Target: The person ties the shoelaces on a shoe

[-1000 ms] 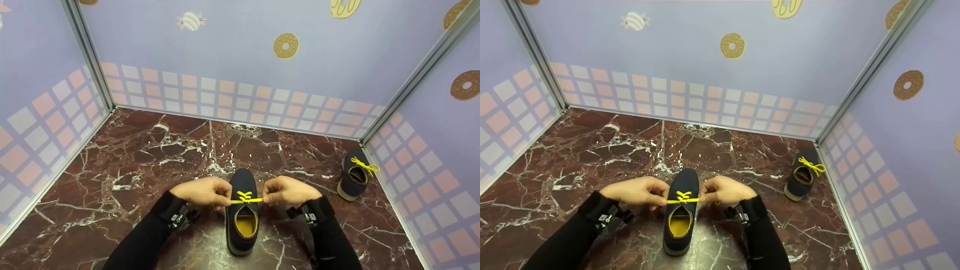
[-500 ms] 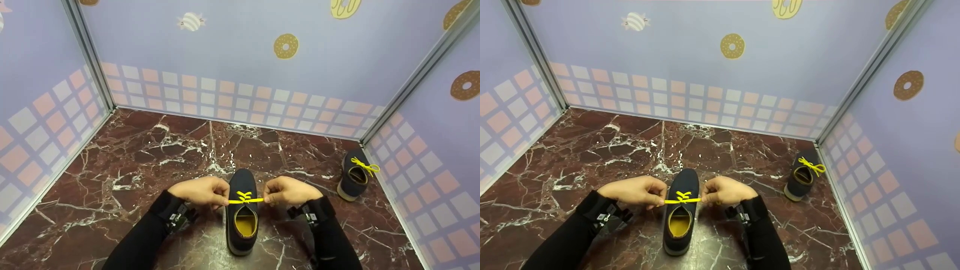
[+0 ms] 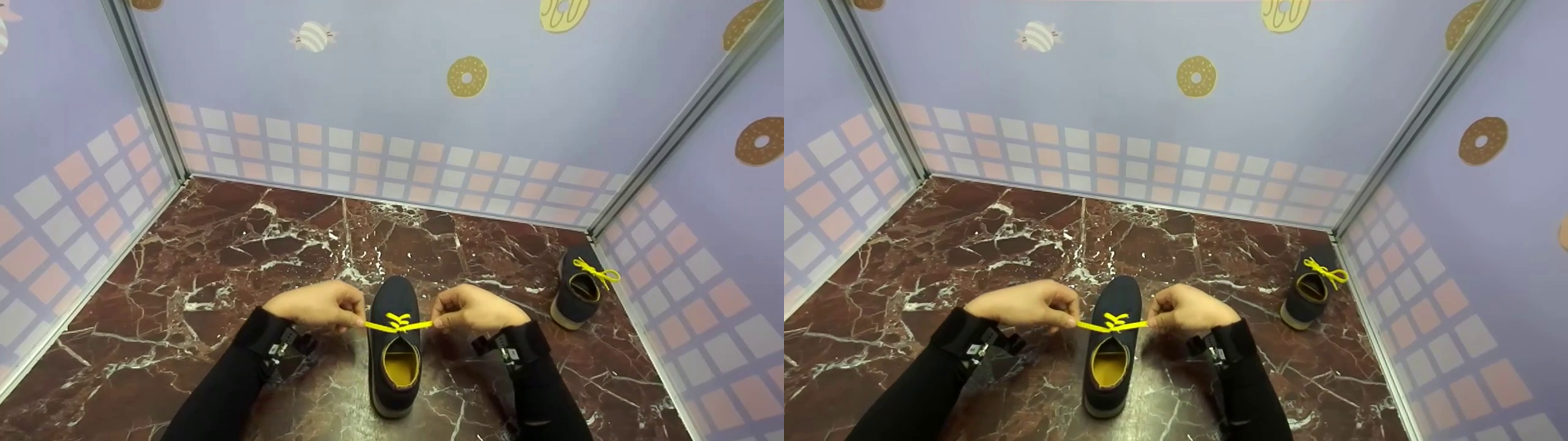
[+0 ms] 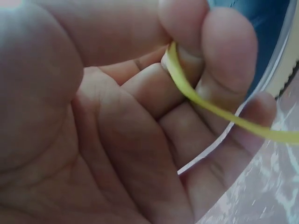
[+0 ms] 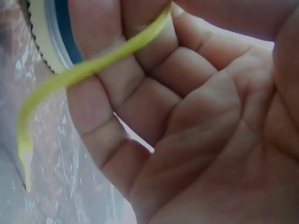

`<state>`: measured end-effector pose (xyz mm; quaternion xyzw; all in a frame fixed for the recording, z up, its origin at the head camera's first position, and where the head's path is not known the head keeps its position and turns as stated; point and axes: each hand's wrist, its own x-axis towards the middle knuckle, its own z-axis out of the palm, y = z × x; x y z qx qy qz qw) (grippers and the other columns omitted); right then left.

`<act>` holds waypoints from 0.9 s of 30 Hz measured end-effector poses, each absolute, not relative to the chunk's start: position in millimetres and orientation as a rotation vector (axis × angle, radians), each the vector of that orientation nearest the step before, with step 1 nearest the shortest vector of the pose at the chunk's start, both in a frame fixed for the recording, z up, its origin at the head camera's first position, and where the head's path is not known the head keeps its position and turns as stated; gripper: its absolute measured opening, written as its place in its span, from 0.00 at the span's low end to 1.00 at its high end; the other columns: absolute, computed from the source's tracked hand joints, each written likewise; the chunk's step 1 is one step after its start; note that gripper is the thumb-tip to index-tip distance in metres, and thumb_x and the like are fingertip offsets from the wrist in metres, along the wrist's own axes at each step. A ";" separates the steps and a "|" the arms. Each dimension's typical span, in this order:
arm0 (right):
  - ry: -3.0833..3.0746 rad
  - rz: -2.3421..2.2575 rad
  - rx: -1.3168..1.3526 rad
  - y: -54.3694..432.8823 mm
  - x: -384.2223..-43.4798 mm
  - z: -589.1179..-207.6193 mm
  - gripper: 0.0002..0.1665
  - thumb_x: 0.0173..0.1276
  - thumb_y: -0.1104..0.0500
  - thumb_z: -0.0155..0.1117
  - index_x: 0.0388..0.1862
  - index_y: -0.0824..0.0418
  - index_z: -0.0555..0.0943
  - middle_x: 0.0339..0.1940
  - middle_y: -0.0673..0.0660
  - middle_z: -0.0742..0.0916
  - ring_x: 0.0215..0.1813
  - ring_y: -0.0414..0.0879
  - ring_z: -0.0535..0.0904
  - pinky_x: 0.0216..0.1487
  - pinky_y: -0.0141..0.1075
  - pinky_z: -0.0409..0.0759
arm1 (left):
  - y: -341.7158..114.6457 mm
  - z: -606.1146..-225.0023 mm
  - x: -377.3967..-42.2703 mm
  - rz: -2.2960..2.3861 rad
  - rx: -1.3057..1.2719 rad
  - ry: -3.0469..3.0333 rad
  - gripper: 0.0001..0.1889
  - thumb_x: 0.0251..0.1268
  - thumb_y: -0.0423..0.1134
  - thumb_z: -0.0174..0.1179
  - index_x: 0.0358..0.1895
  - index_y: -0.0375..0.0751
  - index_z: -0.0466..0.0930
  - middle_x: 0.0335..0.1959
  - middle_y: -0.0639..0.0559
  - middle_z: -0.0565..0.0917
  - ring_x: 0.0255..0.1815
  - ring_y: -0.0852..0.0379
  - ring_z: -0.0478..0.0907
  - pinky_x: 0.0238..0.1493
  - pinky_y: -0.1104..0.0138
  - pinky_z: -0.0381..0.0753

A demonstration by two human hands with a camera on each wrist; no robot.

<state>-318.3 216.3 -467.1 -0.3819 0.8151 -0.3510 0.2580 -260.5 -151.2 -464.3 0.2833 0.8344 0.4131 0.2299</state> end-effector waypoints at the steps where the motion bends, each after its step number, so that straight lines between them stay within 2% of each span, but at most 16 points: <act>1: 2.221 -0.949 -1.033 217.6 -318.9 -466.8 0.06 0.78 0.56 0.74 0.40 0.57 0.91 0.33 0.51 0.90 0.32 0.42 0.78 0.35 0.31 0.75 | -153.8 -463.5 -260.7 1.136 0.759 2.312 0.05 0.80 0.38 0.68 0.41 0.44 0.88 0.32 0.46 0.89 0.31 0.48 0.85 0.31 0.68 0.81; 5: 2.291 -0.919 -1.005 222.7 -321.1 -465.5 0.09 0.78 0.54 0.74 0.45 0.59 0.93 0.37 0.55 0.93 0.34 0.44 0.80 0.38 0.32 0.78 | -161.8 -461.4 -261.2 1.122 0.733 2.395 0.05 0.80 0.37 0.69 0.41 0.40 0.89 0.34 0.41 0.89 0.28 0.54 0.82 0.28 0.70 0.78; 8: 2.344 -0.883 -0.970 225.1 -321.8 -463.7 0.11 0.78 0.52 0.75 0.48 0.58 0.95 0.37 0.54 0.94 0.32 0.41 0.79 0.35 0.32 0.77 | -162.6 -461.6 -262.1 1.068 0.747 2.495 0.05 0.78 0.36 0.70 0.39 0.41 0.90 0.31 0.47 0.89 0.26 0.60 0.78 0.28 0.70 0.75; 10: 2.360 -0.872 -0.956 225.6 -322.0 -462.9 0.11 0.78 0.52 0.75 0.48 0.57 0.95 0.36 0.53 0.94 0.28 0.39 0.76 0.31 0.31 0.75 | -160.8 -463.3 -262.9 1.026 0.745 2.568 0.05 0.76 0.36 0.72 0.37 0.44 0.91 0.30 0.53 0.87 0.27 0.62 0.76 0.31 0.68 0.76; 13: 2.374 -0.862 -0.959 225.4 -322.1 -463.4 0.10 0.79 0.53 0.74 0.47 0.58 0.95 0.35 0.53 0.93 0.26 0.37 0.74 0.29 0.30 0.73 | -155.6 -467.8 -264.3 0.985 0.745 2.653 0.05 0.73 0.36 0.73 0.36 0.46 0.90 0.31 0.60 0.85 0.30 0.62 0.77 0.38 0.63 0.81; 17: 2.380 -0.863 -0.974 224.4 -321.9 -465.4 0.11 0.79 0.53 0.74 0.45 0.59 0.94 0.33 0.52 0.91 0.29 0.37 0.75 0.32 0.31 0.74 | -145.8 -475.0 -265.9 0.982 0.754 2.733 0.05 0.72 0.36 0.75 0.35 0.48 0.91 0.34 0.60 0.88 0.37 0.60 0.82 0.48 0.56 0.87; 20: 2.386 -0.857 -0.982 224.4 -321.9 -467.3 0.11 0.80 0.53 0.73 0.44 0.59 0.93 0.32 0.52 0.90 0.29 0.38 0.75 0.32 0.31 0.74 | -138.7 -480.4 -266.2 0.977 0.753 2.775 0.03 0.71 0.36 0.76 0.36 0.47 0.92 0.36 0.58 0.89 0.40 0.58 0.83 0.54 0.52 0.87; 22: 2.389 -0.853 -0.986 224.5 -322.1 -468.0 0.11 0.80 0.53 0.73 0.44 0.60 0.93 0.33 0.54 0.90 0.30 0.37 0.74 0.32 0.31 0.73 | -135.3 -482.8 -265.7 0.974 0.726 2.779 0.03 0.71 0.37 0.76 0.40 0.44 0.92 0.38 0.55 0.90 0.40 0.57 0.84 0.55 0.50 0.87; 24: 2.393 -0.846 -0.991 224.5 -322.3 -468.3 0.11 0.80 0.53 0.73 0.44 0.59 0.93 0.33 0.54 0.90 0.29 0.37 0.74 0.32 0.31 0.73 | -132.9 -483.1 -264.1 0.968 0.663 2.771 0.07 0.71 0.39 0.76 0.44 0.41 0.89 0.39 0.54 0.88 0.39 0.56 0.83 0.54 0.50 0.86; 26: 2.395 -0.846 -0.992 224.4 -322.5 -468.0 0.10 0.80 0.53 0.73 0.44 0.59 0.93 0.33 0.54 0.90 0.29 0.36 0.74 0.32 0.31 0.73 | -131.4 -482.0 -262.6 0.975 0.588 2.764 0.09 0.73 0.41 0.75 0.43 0.40 0.85 0.37 0.54 0.86 0.36 0.58 0.80 0.49 0.54 0.86; 27: 2.394 -0.848 -0.992 224.2 -322.5 -467.7 0.10 0.80 0.54 0.73 0.44 0.59 0.93 0.33 0.54 0.90 0.29 0.37 0.74 0.32 0.31 0.73 | -130.9 -481.2 -261.8 0.986 0.543 2.758 0.11 0.74 0.42 0.74 0.39 0.41 0.83 0.34 0.55 0.83 0.32 0.58 0.77 0.42 0.57 0.84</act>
